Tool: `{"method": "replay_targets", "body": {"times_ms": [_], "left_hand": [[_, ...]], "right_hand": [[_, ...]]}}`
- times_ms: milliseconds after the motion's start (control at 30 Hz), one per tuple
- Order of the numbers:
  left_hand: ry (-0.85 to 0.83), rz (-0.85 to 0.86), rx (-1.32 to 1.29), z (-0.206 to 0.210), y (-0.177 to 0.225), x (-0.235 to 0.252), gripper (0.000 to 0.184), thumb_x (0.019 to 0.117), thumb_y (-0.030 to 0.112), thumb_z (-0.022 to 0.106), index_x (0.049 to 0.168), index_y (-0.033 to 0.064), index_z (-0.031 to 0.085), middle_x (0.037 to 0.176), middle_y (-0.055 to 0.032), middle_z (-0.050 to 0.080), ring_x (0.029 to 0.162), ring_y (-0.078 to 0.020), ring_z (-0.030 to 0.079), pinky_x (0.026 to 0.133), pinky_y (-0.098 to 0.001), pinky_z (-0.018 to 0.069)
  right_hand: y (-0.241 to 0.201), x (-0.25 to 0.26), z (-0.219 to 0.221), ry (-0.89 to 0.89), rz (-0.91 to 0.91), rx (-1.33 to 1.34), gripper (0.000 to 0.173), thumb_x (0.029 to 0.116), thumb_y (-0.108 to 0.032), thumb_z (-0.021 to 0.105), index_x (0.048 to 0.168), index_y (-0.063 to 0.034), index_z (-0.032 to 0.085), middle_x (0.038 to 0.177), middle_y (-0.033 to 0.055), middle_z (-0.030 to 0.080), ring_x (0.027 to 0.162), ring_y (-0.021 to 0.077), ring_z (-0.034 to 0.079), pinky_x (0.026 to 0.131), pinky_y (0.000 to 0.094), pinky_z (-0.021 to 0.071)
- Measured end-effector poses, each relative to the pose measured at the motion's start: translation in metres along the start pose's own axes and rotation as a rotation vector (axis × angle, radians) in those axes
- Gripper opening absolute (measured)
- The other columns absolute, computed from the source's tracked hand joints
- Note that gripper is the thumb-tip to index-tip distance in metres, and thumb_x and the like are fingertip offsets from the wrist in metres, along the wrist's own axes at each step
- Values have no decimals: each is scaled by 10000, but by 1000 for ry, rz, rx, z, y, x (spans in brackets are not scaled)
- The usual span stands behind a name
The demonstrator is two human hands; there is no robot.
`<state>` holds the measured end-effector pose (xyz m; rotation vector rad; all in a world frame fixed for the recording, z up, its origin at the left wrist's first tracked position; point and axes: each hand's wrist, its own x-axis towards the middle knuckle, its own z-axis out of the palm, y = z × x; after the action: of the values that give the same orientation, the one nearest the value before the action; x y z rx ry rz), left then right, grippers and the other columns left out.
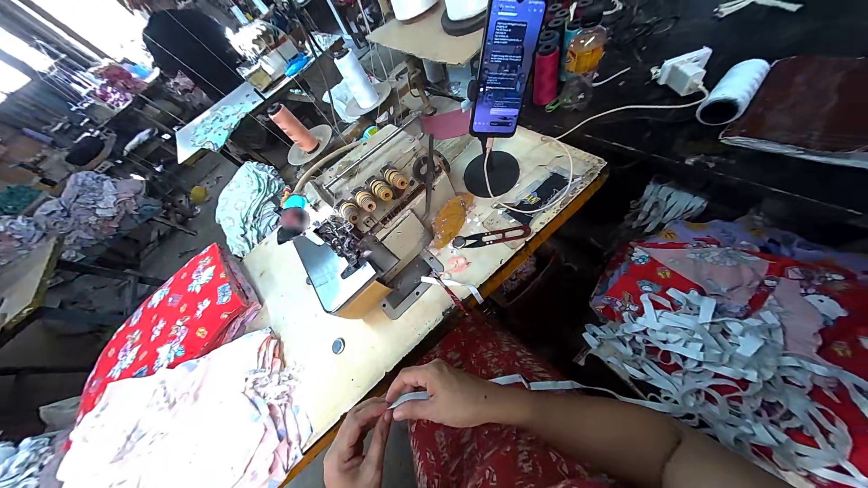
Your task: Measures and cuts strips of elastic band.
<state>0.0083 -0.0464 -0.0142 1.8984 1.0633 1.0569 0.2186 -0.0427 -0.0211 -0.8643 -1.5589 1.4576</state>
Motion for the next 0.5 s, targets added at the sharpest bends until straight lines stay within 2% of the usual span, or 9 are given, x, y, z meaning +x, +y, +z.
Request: {"method": "replay_targets", "body": {"times_ms": [100, 167, 200, 233, 367, 500], "left_hand": [[-11, -14, -54, 4, 7, 2, 155, 931, 46, 699, 1056, 126, 746, 1024, 112, 754, 901, 4, 708, 851, -205, 598], [5, -3, -34, 6, 8, 1, 148, 944, 16, 659, 1053, 94, 723, 997, 112, 749, 880, 17, 700, 838, -194, 593], [9, 4, -19, 5, 8, 0, 136, 963, 27, 644, 1057, 99, 712, 997, 116, 749, 882, 19, 700, 837, -192, 592], [9, 9, -7, 3, 9, -1, 133, 976, 41, 633, 1060, 114, 706, 998, 123, 749, 881, 20, 702, 836, -192, 592], [18, -26, -42, -2, 16, -4, 145, 963, 85, 676, 1064, 173, 732, 963, 147, 750, 848, 18, 703, 801, -190, 595], [52, 9, -23, -5, 14, -6, 121, 943, 85, 700, 1012, 166, 755, 946, 145, 746, 837, 21, 699, 790, -189, 598]], "right_hand": [[-7, -3, -1, 45, -6, -29, 314, 1006, -136, 641, 1223, 91, 629, 942, 203, 660, 814, 212, 603, 780, 339, 498], [-8, -5, -1, 46, -28, -82, 288, 1011, -140, 636, 1189, 86, 647, 994, 220, 679, 881, 250, 644, 828, 366, 517], [-8, -7, 0, 51, -53, -99, 266, 1019, -134, 618, 1150, 90, 681, 1041, 231, 697, 941, 264, 668, 872, 368, 524], [-6, -8, 1, 63, -87, -109, 262, 1029, -130, 599, 1113, 93, 707, 1040, 231, 706, 946, 256, 674, 872, 350, 525], [-4, -8, 5, 67, -165, -94, 271, 1052, -108, 544, 1078, 96, 720, 928, 204, 712, 807, 184, 655, 781, 279, 523], [-8, -8, 7, 45, -176, -81, 260, 1043, -99, 556, 1088, 93, 725, 876, 195, 710, 757, 173, 647, 747, 273, 524]]}}
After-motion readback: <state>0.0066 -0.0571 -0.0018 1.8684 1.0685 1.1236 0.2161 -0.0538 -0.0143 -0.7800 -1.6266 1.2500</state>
